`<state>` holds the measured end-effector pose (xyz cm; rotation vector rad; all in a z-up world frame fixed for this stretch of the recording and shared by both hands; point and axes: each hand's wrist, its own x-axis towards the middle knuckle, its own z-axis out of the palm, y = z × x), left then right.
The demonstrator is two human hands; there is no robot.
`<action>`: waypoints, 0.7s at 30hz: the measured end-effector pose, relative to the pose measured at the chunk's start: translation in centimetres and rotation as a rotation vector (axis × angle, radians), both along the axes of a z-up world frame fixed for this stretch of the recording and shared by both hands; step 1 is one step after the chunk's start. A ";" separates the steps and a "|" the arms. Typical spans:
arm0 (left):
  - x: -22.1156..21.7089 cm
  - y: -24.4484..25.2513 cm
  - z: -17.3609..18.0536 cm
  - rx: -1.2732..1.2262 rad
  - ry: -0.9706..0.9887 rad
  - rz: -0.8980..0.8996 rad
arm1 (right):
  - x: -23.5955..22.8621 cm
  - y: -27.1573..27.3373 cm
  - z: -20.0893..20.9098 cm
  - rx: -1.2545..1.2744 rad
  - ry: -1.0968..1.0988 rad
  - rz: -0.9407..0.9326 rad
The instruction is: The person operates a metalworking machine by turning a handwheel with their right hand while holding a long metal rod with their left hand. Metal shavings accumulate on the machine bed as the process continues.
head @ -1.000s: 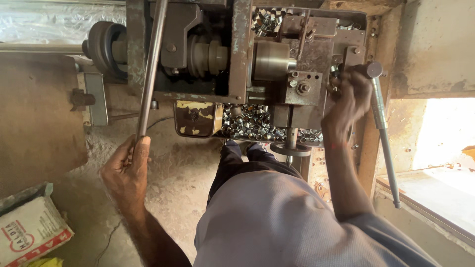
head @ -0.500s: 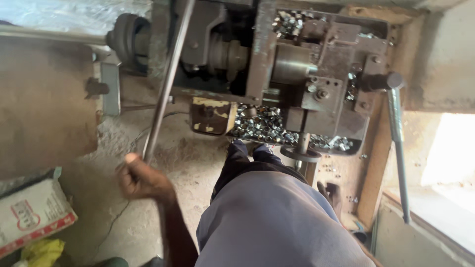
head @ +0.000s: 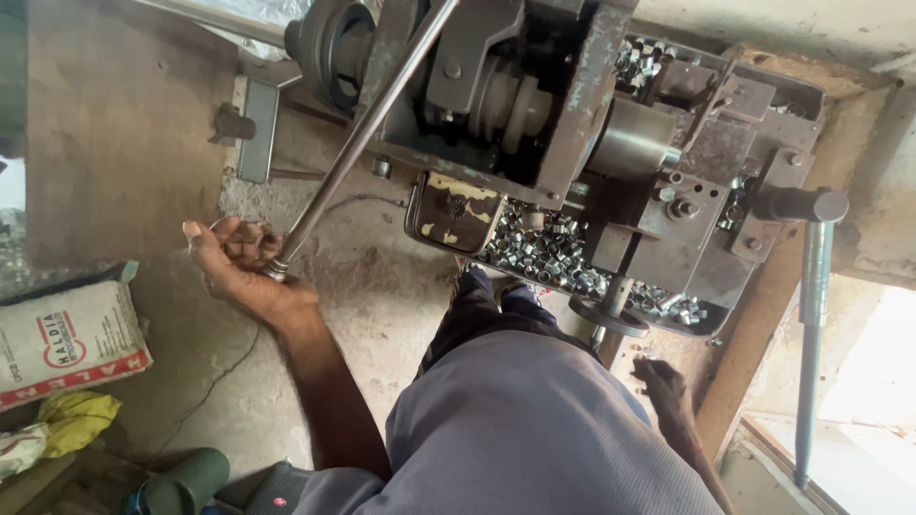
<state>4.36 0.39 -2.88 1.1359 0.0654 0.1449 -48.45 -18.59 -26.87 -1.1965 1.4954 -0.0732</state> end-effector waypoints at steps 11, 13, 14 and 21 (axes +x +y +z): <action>1.8 -0.4 -0.9 -0.071 0.018 0.211 | 12.3 -2.1 0.4 0.186 -0.043 0.041; 1.8 -0.4 -0.7 -0.056 0.037 0.206 | 13.4 -1.5 -1.5 0.228 -0.001 0.000; 1.9 -0.6 -0.7 -0.052 0.046 0.201 | 13.6 -1.2 -2.6 0.233 -0.054 -0.039; 1.6 -0.5 -0.4 -0.031 0.002 0.086 | 15.6 -0.3 -3.4 0.161 -0.078 0.015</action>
